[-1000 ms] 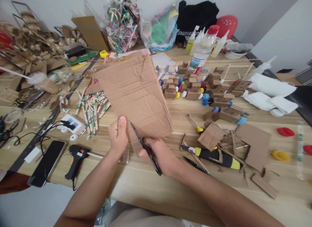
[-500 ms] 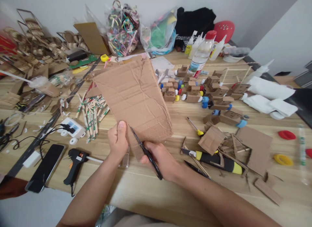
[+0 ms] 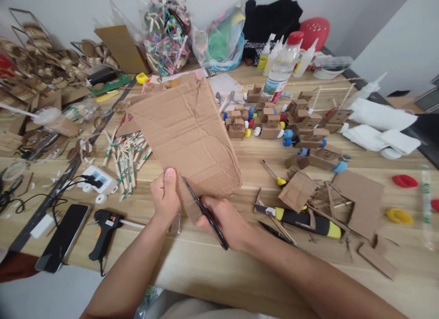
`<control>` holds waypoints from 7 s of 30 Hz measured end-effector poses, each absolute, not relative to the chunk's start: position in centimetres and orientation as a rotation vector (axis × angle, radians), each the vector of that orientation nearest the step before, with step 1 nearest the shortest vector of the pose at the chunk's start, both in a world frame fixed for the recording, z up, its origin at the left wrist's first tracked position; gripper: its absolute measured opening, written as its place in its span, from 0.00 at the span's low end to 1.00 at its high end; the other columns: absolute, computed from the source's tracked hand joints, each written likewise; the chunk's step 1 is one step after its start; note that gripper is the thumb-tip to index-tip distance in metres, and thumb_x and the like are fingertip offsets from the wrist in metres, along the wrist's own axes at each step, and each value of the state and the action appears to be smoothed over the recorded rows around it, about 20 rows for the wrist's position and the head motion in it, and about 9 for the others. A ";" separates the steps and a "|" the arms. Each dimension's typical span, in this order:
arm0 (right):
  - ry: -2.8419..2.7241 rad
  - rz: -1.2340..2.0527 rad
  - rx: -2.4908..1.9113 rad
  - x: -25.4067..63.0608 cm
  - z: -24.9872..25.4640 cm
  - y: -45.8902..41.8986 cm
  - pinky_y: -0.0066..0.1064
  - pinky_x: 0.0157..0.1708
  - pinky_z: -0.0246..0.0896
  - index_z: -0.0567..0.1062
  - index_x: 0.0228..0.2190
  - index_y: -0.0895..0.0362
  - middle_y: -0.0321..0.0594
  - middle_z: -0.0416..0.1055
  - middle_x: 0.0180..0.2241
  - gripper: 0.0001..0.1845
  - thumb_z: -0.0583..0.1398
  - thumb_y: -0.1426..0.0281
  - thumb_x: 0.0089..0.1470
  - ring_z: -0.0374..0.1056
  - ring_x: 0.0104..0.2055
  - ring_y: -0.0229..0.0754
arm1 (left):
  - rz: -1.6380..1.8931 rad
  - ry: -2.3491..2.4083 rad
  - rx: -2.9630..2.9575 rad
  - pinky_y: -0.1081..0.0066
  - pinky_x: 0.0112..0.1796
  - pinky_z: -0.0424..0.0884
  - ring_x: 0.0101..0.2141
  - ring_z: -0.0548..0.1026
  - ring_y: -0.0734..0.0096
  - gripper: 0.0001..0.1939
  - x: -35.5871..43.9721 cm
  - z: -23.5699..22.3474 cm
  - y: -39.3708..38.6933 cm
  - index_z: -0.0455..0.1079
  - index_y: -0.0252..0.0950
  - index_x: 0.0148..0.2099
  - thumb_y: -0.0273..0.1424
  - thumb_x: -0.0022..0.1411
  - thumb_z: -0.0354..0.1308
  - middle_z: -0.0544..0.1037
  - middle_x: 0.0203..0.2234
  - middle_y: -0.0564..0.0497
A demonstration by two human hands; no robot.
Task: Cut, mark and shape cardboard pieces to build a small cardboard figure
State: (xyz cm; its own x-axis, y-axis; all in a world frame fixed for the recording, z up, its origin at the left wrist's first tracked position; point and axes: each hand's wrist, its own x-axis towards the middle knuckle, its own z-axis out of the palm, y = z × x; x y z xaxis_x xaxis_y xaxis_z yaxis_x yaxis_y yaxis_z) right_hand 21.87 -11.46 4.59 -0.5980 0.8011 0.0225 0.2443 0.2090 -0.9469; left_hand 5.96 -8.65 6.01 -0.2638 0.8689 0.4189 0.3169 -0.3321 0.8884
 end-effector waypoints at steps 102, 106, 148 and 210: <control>-2.093 1.277 -1.187 23.8 5.9 -8.2 0.32 0.22 0.45 0.57 0.17 0.50 0.32 0.55 0.17 0.41 0.46 0.26 0.50 0.50 0.21 0.37 | 1.646 1.484 1.188 0.71 0.22 0.52 0.19 0.57 0.75 0.35 5.3 4.2 -6.6 0.57 0.40 0.17 0.63 0.53 0.61 0.58 0.14 0.57; -2.066 1.259 -1.212 24.9 7.4 -7.9 0.31 0.21 0.45 0.59 0.17 0.51 0.31 0.55 0.16 0.37 0.55 0.31 0.49 0.49 0.20 0.35 | 1.816 1.441 0.713 0.74 0.22 0.56 0.19 0.61 0.76 0.34 4.6 4.7 -5.7 0.60 0.39 0.21 0.65 0.49 0.63 0.62 0.15 0.58; -1.156 0.838 -1.219 25.2 9.3 -7.6 0.35 0.26 0.69 0.61 0.21 0.50 0.33 0.69 0.19 0.33 0.73 0.45 0.37 0.71 0.24 0.43 | 1.571 1.220 0.762 0.74 0.17 0.57 0.15 0.62 0.81 0.24 8.8 5.0 -8.7 0.68 0.37 0.20 0.48 0.37 0.75 0.71 0.15 0.56; -1.920 1.362 -1.131 22.5 6.7 -11.2 0.31 0.25 0.52 0.58 0.29 0.51 0.31 0.61 0.23 0.41 0.41 0.25 0.49 0.53 0.25 0.37 | 1.653 1.190 0.817 0.72 0.25 0.73 0.20 0.74 0.73 0.22 8.7 6.1 -9.7 0.72 0.38 0.21 0.49 0.45 0.75 0.75 0.16 0.55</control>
